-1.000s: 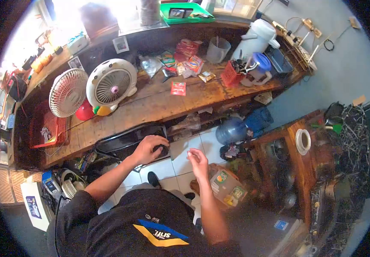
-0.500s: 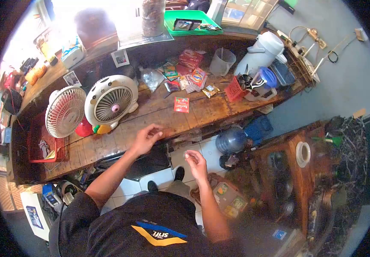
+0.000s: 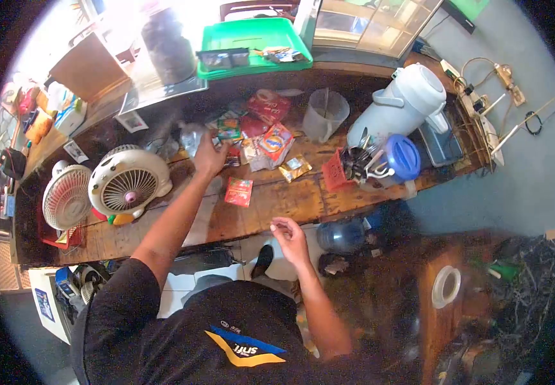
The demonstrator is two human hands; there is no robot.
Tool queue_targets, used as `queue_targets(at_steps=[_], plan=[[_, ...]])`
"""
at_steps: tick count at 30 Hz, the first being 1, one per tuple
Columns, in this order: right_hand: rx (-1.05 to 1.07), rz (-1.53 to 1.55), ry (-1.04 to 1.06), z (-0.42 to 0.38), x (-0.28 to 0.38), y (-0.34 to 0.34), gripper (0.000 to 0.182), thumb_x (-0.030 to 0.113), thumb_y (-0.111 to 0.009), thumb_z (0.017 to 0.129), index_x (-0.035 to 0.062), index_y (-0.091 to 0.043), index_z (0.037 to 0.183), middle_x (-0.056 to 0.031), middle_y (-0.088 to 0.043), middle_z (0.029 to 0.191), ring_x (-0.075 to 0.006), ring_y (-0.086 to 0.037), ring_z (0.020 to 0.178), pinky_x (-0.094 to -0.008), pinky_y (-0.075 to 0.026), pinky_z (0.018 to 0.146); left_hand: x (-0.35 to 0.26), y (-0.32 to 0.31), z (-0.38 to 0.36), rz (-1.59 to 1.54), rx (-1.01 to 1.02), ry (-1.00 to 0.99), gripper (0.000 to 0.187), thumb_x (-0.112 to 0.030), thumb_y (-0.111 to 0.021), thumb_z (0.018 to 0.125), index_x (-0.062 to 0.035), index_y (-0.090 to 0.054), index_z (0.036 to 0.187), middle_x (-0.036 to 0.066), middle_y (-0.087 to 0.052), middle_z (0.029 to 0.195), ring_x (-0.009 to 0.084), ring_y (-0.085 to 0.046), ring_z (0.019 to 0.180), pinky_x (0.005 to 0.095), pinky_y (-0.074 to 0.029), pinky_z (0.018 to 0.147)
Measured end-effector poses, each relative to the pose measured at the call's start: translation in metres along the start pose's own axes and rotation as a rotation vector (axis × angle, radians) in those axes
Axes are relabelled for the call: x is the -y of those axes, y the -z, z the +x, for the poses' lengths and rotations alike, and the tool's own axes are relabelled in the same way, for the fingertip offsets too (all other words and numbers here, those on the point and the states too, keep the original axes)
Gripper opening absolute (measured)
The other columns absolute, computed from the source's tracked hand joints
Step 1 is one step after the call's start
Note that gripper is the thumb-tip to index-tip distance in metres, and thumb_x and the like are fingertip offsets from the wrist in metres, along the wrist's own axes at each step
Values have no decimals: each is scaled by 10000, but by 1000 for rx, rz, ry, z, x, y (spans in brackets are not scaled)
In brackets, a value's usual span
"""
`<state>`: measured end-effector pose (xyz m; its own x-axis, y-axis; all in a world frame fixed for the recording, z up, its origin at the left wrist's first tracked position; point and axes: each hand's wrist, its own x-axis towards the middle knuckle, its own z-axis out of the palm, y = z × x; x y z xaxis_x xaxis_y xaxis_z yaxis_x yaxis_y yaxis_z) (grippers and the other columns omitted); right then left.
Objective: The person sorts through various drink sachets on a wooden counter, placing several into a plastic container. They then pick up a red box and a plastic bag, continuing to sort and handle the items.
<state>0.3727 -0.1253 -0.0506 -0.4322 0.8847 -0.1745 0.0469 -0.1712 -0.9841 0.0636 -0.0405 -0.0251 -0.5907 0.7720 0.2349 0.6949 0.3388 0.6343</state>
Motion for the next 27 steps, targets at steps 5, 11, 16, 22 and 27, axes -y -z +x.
queue_targets(at_steps=[5, 11, 16, 22, 27], plan=[[21, -92, -31, 30, 1, 42, 266, 182, -665, 893, 34, -615, 1108, -43, -656, 1028, -99, -584, 882, -254, -479, 772, -14, -26, 26, 173, -11, 266, 673, -489, -669, 792, 21, -471, 1184, 249, -585, 1105, 410, -600, 1002, 486, -508, 819], [88, -20, -43, 59, 0, 39, 269, 197, -667, 892, 50, -612, 1110, -36, -649, 1041, -96, -585, 888, -254, -483, 768, 1, -44, 31, 262, -24, 272, 651, -431, -686, 788, 22, -454, 1194, 227, -615, 1062, 391, -622, 964, 469, -515, 804], [203, -61, -45, 69, 5, 30, 265, 214, -664, 895, 66, -611, 1108, -30, -651, 1040, -111, -588, 918, -274, -480, 817, 5, -35, 25, 153, -33, 239, 586, -379, -702, 780, -2, -510, 1185, 217, -651, 995, 391, -633, 934, 465, -507, 801], [208, -3, -61, 90, 1, 33, 250, 198, -660, 897, 62, -614, 1102, -34, -651, 1048, -113, -585, 933, -279, -481, 829, 11, -13, 16, 22, -53, 211, 399, -292, -700, 792, -44, -638, 1098, 197, -671, 991, 359, -643, 944, 451, -498, 786], [236, 55, -48, 109, 24, 20, 329, 152, -688, 873, 37, -575, 1159, -42, -625, 1089, -124, -587, 937, -269, -491, 822, -18, 31, -8, -427, 229, 99, 362, -235, -695, 807, -43, -642, 1109, 201, -681, 959, 300, -664, 890, 384, -495, 762]])
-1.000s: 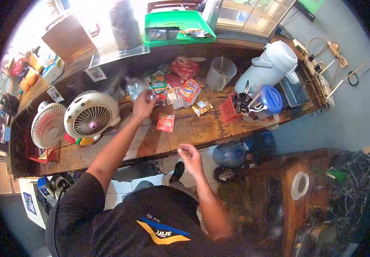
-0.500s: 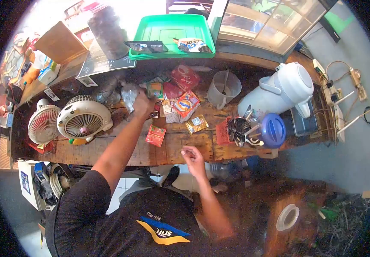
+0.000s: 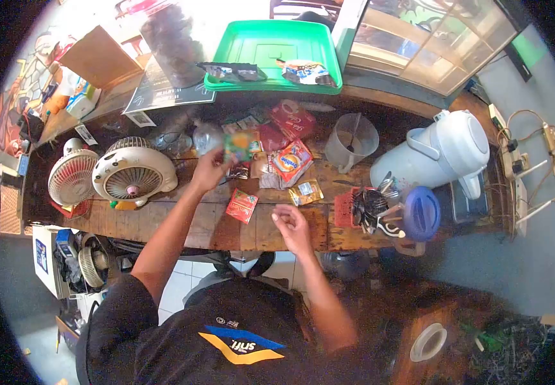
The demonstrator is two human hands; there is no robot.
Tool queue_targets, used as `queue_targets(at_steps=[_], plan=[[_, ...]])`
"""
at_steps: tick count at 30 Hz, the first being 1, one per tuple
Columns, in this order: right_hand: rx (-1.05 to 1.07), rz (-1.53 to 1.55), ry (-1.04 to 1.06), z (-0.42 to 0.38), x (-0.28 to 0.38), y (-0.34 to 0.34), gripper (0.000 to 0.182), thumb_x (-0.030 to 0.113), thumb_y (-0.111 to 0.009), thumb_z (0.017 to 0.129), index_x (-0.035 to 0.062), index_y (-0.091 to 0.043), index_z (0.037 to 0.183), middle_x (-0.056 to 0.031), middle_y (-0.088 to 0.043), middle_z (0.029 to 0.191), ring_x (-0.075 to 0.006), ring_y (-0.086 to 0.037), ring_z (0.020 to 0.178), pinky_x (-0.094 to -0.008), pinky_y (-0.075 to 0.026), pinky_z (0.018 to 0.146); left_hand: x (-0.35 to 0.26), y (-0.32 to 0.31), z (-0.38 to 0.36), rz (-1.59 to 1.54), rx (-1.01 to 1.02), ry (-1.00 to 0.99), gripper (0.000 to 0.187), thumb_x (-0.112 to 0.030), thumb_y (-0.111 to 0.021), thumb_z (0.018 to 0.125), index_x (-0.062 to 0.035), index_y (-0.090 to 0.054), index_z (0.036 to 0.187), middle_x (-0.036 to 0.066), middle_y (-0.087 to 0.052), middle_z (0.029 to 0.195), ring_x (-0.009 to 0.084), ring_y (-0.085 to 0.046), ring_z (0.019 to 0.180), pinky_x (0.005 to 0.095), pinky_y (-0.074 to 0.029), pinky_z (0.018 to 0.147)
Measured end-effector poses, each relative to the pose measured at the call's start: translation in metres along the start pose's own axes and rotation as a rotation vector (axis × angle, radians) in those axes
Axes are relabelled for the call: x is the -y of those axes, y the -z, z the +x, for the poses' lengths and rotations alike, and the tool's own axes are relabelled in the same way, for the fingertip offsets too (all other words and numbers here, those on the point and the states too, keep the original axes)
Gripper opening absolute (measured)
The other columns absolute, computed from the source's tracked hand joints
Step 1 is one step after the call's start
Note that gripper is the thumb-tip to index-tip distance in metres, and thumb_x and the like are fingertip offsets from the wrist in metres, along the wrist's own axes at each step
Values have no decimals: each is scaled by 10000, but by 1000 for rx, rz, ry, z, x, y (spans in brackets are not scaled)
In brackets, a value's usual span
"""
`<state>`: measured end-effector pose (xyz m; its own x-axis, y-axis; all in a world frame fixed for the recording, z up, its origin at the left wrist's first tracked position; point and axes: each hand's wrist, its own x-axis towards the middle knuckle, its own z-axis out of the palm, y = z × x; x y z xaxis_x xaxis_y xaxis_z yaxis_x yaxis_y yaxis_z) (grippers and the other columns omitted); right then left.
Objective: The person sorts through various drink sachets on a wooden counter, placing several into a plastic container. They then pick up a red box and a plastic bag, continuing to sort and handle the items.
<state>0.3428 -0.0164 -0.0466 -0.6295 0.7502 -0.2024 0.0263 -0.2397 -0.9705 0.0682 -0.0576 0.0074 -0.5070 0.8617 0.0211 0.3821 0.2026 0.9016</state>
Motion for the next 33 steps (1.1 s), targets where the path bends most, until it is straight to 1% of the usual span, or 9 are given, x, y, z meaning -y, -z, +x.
queue_targets(at_steps=[5, 7, 8, 12, 19, 21, 24, 28, 33], plan=[[116, 170, 102, 15, 31, -13, 350, 115, -713, 842, 43, -561, 1149, -51, -625, 1067, -137, -593, 907, -283, -493, 818, -12, 1, -33, 137, 463, -342, 277, -207, -678, 807, -69, -658, 1047, 127, -681, 911, 258, -649, 823, 375, -486, 729], [338, 81, -125, 27, 18, -3, 334, 118, -749, 809, 55, -554, 1072, -46, -621, 1006, -128, -597, 864, -268, -493, 775, -29, 4, -27, 249, 611, -278, 257, -194, -672, 798, -69, -663, 1022, 124, -675, 896, 271, -648, 845, 376, -487, 739], [280, -41, 102, 31, 9, -5, 310, 124, -775, 786, 79, -531, 972, -10, -576, 908, -95, -567, 806, -250, -478, 699, -39, 6, -23, 357, 766, -216, 237, -181, -666, 790, -70, -667, 998, 121, -669, 881, 284, -648, 867, 378, -489, 748], [-2, -38, 81, 32, 9, -4, 313, 127, -790, 773, 85, -509, 902, 24, -510, 850, -63, -518, 778, -236, -450, 668, -54, 4, -17, 433, 757, -331, 192, -165, -653, 812, -60, -656, 973, 136, -641, 902, 313, -629, 899, 408, -482, 786], [233, 15, -150, 25, 18, 1, 420, 160, -761, 805, 59, -526, 1137, -33, -609, 1002, -122, -604, 857, -302, -505, 720, -37, -27, 14, 288, 669, -461, 230, -277, -620, 831, -111, -693, 971, 103, -664, 1023, 313, -624, 975, 395, -495, 831], [146, 253, -319, 17, 20, 5, 460, 122, -742, 811, 53, -513, 1204, -74, -633, 1088, -174, -636, 968, -361, -529, 799, -19, -37, 34, 628, 114, -257, 307, -333, -590, 867, -107, -653, 1065, 109, -624, 1157, 293, -581, 1102, 406, -478, 886], [200, 432, -299, 7, 14, 14, 424, 102, -631, 874, 21, -480, 1262, -143, -617, 1165, -267, -632, 1042, -424, -530, 879, 40, -43, 54, 1072, -99, -371, 447, -388, -594, 845, -122, -597, 1205, 84, -598, 1249, 279, -531, 1189, 481, -356, 1048], [265, 565, -318, -1, 22, 16, 423, 122, -536, 923, 4, -439, 1317, -194, -566, 1266, -340, -590, 1120, -480, -501, 945, 47, -26, 52, 1165, 106, -442, 454, -341, -598, 835, -177, -560, 1257, 64, -551, 1310, 246, -495, 1233, 562, -180, 1127], [274, 581, -336, 0, 23, 13, 469, 288, -511, 964, 14, -428, 1336, -201, -543, 1291, -356, -568, 1145, -506, -482, 961, -11, 2, 16, 1034, -114, -637, 358, -194, -676, 750, -219, -663, 1107, 52, -590, 1184, 249, -555, 1114, 527, -295, 1072]])
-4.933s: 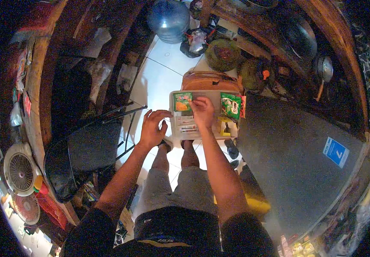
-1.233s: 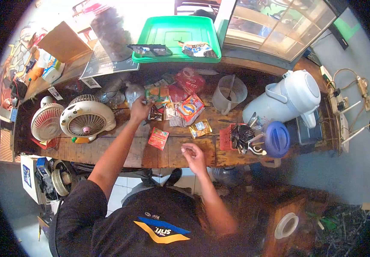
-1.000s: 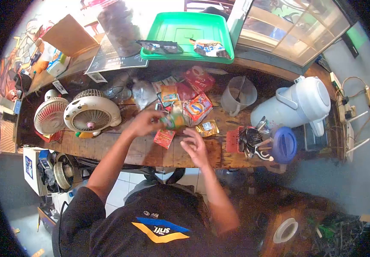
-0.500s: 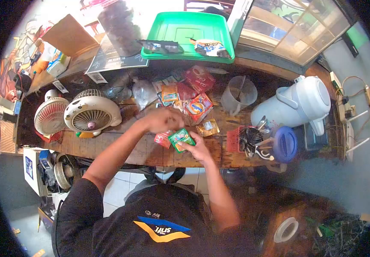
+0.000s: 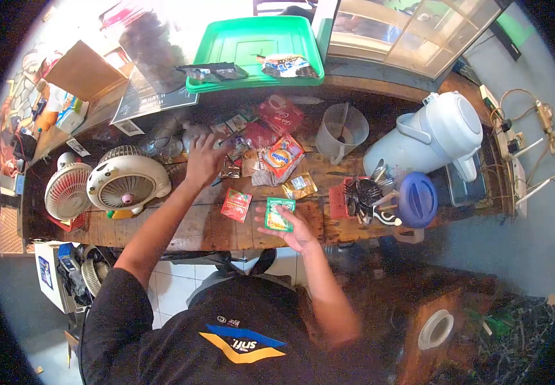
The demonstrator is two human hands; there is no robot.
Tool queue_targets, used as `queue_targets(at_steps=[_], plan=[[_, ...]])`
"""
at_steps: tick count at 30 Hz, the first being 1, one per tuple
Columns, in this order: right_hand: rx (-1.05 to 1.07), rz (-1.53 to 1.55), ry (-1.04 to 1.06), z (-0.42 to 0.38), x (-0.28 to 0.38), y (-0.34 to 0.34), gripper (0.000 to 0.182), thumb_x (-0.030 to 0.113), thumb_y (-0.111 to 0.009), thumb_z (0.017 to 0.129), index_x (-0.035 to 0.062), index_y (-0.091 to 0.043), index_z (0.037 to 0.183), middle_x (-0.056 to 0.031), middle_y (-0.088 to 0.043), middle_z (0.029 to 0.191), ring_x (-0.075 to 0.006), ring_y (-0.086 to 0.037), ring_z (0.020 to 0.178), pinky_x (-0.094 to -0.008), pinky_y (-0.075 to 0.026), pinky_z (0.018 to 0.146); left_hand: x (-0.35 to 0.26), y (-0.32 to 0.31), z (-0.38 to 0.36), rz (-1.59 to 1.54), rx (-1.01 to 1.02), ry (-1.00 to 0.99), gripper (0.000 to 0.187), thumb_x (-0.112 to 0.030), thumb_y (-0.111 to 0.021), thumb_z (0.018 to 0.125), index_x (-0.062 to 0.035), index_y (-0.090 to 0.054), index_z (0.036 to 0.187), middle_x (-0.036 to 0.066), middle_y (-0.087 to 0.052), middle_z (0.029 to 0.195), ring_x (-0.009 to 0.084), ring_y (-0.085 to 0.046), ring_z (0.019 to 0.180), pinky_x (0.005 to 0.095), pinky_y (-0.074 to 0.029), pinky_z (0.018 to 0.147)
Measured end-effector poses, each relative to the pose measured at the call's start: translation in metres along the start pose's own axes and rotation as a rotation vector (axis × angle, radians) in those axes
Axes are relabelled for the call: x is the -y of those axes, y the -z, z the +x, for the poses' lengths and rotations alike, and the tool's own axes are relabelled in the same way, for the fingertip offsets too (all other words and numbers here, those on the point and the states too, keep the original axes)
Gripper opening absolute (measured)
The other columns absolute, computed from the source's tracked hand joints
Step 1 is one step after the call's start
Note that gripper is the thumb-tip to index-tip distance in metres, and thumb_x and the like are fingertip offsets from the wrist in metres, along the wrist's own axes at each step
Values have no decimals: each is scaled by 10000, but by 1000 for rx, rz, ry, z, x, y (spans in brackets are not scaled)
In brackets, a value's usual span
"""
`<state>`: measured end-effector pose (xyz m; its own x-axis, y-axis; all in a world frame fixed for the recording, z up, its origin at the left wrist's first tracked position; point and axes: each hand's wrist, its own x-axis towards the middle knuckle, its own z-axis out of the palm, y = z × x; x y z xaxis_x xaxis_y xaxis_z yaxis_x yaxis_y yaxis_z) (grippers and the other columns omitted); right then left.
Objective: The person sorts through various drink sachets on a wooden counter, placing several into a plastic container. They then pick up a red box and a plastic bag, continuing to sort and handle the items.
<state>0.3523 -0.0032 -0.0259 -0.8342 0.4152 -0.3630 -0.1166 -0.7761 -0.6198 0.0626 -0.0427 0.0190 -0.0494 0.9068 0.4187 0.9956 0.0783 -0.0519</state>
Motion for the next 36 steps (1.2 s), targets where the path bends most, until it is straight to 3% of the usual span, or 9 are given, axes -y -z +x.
queue_targets(at_steps=[3, 8, 12, 15, 17, 23, 25, 28, 36], plan=[[145, 205, -48, 12, -4, 2, 593, 480, -427, 968, 26, -423, 1349, -212, -517, 1316, -380, -549, 1160, -541, -452, 978, -12, 21, -13, -894, 71, 69, 296, 53, -657, 751, -96, -722, 998, 69, -591, 1006, 235, -567, 942, 338, -462, 824], [362, 430, -255, 44, -11, -6, 770, 650, -350, 919, 35, -400, 1379, -230, -496, 1333, -422, -538, 1153, -610, -405, 983, -35, 35, -29, -1357, 268, -34, 255, 90, -581, 754, -45, -719, 920, 101, -671, 1022, 219, -630, 972, 337, -484, 873], [589, 221, -364, 58, -16, -19, 806, 664, -394, 895, 15, -401, 1372, -245, -530, 1260, -394, -566, 1114, -590, -443, 949, -34, 20, -39, -1388, 458, -99, 241, 88, -567, 755, -42, -721, 886, 101, -672, 1072, 229, -630, 1022, 343, -482, 886], [515, 64, -334, 55, -20, -26, 551, 356, -523, 939, -12, -424, 1337, -214, -588, 1168, -324, -621, 1030, -510, -508, 897, -35, 15, -40, -1294, 314, -139, 297, 97, -562, 742, -51, -706, 956, 101, -673, 1069, 252, -626, 1050, 356, -486, 887], [394, 67, -344, 57, -24, -23, 395, 90, -563, 918, -14, -475, 1288, -169, -630, 1110, -276, -650, 971, -436, -543, 853, -36, 13, -39, -1187, 184, 165, 243, -1, -588, 791, -67, -679, 1006, 108, -669, 1060, 292, -626, 1032, 387, -495, 880], [164, -45, -231, 47, -25, 2, 341, 137, -581, 910, -9, -537, 1215, -153, -641, 1097, -271, -653, 965, -419, -538, 845, -5, -38, -3, -422, 90, 405, 433, -371, -654, 832, -121, -582, 1178, 148, -647, 1046, 364, -614, 991, 445, -496, 835], [119, -78, -196, 43, -26, 13, 348, 144, -586, 907, -10, -533, 1214, -163, -646, 1086, -276, -651, 964, -423, -536, 841, 4, -55, 6, -136, 310, 516, 603, -438, -697, 767, -148, -523, 1267, 175, -640, 1055, 370, -617, 987, 470, -500, 825], [24, -97, -140, 42, -39, 32, 358, 133, -597, 904, -15, -528, 1222, -171, -647, 1087, -292, -649, 982, -430, -533, 867, 7, -68, 6, -87, 310, 432, 627, -432, -712, 748, -103, -526, 1249, 212, -608, 1142, 351, -593, 1060, 448, -509, 840], [77, 62, -158, 40, -46, 56, 376, 127, -595, 911, -34, -507, 1239, -200, -627, 1145, -315, -636, 1024, -437, -516, 911, 47, -52, 39, -428, 349, 551, 428, -442, -707, 769, -133, -673, 1063, 151, -685, 965, 306, -661, 933, 429, -496, 779]])
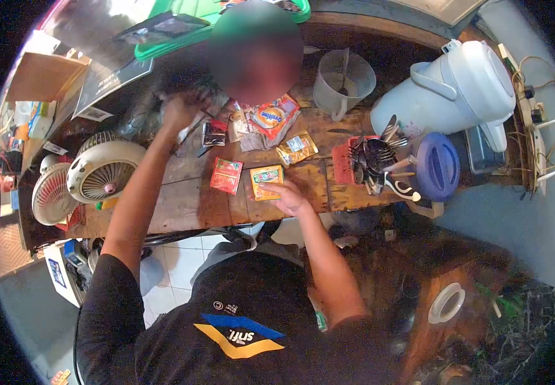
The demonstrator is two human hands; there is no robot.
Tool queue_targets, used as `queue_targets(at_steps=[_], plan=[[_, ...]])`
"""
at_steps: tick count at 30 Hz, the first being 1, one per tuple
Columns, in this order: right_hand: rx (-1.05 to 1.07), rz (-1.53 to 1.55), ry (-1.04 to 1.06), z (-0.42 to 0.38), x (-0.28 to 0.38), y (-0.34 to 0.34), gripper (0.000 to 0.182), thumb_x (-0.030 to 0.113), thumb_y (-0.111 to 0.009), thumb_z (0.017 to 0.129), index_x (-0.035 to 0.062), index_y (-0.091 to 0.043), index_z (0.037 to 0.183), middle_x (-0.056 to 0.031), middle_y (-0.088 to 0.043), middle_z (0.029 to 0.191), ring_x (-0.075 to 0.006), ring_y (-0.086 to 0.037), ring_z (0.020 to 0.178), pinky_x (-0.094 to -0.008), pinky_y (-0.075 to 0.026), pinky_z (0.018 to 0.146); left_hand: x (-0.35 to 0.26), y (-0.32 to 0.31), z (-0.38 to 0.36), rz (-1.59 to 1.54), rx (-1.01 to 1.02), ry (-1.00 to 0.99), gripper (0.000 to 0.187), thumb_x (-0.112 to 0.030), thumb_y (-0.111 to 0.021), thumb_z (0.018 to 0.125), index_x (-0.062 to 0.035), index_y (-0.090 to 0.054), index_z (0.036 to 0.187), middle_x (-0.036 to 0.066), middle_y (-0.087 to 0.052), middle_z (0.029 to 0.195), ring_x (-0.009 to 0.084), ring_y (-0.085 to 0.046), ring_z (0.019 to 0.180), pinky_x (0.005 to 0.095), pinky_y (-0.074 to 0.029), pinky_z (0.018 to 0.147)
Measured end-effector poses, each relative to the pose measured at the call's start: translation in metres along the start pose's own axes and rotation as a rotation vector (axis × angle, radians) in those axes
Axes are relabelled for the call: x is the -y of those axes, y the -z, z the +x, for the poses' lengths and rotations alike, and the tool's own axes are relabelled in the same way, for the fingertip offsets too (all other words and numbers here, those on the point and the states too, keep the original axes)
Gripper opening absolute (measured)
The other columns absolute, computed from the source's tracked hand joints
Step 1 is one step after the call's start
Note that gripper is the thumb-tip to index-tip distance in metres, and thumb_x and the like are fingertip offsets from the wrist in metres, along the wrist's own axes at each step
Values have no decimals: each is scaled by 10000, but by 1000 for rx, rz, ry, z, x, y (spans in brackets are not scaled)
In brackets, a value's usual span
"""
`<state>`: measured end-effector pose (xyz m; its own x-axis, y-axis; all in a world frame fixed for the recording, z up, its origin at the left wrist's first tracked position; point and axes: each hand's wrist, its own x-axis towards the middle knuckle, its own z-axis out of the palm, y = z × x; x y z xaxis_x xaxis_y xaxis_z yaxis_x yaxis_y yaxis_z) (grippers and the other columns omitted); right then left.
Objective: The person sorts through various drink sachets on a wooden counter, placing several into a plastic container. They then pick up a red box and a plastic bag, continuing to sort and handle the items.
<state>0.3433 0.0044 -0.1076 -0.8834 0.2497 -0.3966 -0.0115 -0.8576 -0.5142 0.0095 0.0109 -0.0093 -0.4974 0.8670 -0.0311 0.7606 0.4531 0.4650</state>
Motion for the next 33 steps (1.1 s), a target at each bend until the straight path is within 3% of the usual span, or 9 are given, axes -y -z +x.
queue_targets(at_steps=[2, 7, 13, 17, 19, 23, 26, 31, 33], plan=[[16, 14, 8, 0, 1, 1, 372, 129, -593, 912, -27, -509, 1240, -197, -627, 1144, -315, -636, 1023, -437, -513, 915, -11, 4, 18, -8, -9, 80, 462, -459, -708, 761, -147, -673, 1099, 144, -680, 1032, 314, -658, 943, 407, -505, 804], [52, -6, -23, 5, 5, 2, 365, 129, -586, 913, -3, -510, 1245, -180, -634, 1129, -310, -642, 1007, -438, -515, 908, 10, -45, 104, 347, -64, -325, 372, -409, -624, 850, -145, -679, 1107, 137, -649, 1151, 318, -640, 973, 393, -499, 866], [4, -17, 26, 0, -2, -3, 333, 127, -584, 913, 5, -523, 1217, -174, -638, 1108, -290, -654, 971, -421, -536, 862, 54, -125, 166, 253, -117, -410, 341, -401, -585, 864, -169, -687, 1092, 145, -658, 1116, 329, -629, 996, 436, -485, 888], [4, -9, 86, -2, -8, -5, 320, 131, -587, 913, -1, -533, 1199, -171, -642, 1099, -284, -656, 964, -419, -538, 855, -4, -49, 82, 190, -247, -194, 490, -513, -565, 852, -157, -625, 1182, 161, -679, 1021, 326, -657, 868, 491, -519, 799], [-125, -3, 100, -4, -7, -12, 324, 138, -590, 910, -12, -535, 1193, -166, -644, 1098, -281, -656, 963, -416, -541, 846, -17, -24, 54, 285, -241, -137, 333, -396, -628, 833, -143, -698, 1038, 114, -681, 1008, 339, -629, 932, 478, -476, 843], [-265, -64, 157, -7, -3, -33, 335, 152, -599, 900, -18, -539, 1181, -153, -656, 1070, -276, -666, 927, -409, -547, 831, 22, -15, 15, 258, -443, -330, 291, -350, -656, 829, -112, -701, 990, 120, -674, 915, 351, -627, 864, 485, -478, 779], [-303, -67, 287, 1, 0, -46, 318, 162, -598, 905, -5, -545, 1170, -145, -657, 1060, -265, -668, 918, -400, -544, 833, 8, 13, -27, -2, -490, -336, 200, -254, -717, 795, -95, -701, 915, 125, -643, 816, 314, -625, 772, 429, -488, 710], [-319, -265, 503, 13, 11, -91, 374, 91, -694, 856, 26, -547, 1194, -76, -642, 1088, -152, -633, 952, -314, -522, 830, 2, 32, -114, -839, 2, -56, 104, -110, -739, 815, -44, -679, 867, 8, -666, 783, 57, -581, 728, 236, -451, 644], [-324, -357, 569, 16, 4, -107, 376, 79, -699, 848, 25, -552, 1189, -70, -641, 1085, -144, -631, 954, -304, -522, 827, 6, 28, -143, -1048, 148, 14, 115, -82, -746, 812, -16, -660, 851, -1, -672, 821, 59, -582, 746, 225, -470, 703]])
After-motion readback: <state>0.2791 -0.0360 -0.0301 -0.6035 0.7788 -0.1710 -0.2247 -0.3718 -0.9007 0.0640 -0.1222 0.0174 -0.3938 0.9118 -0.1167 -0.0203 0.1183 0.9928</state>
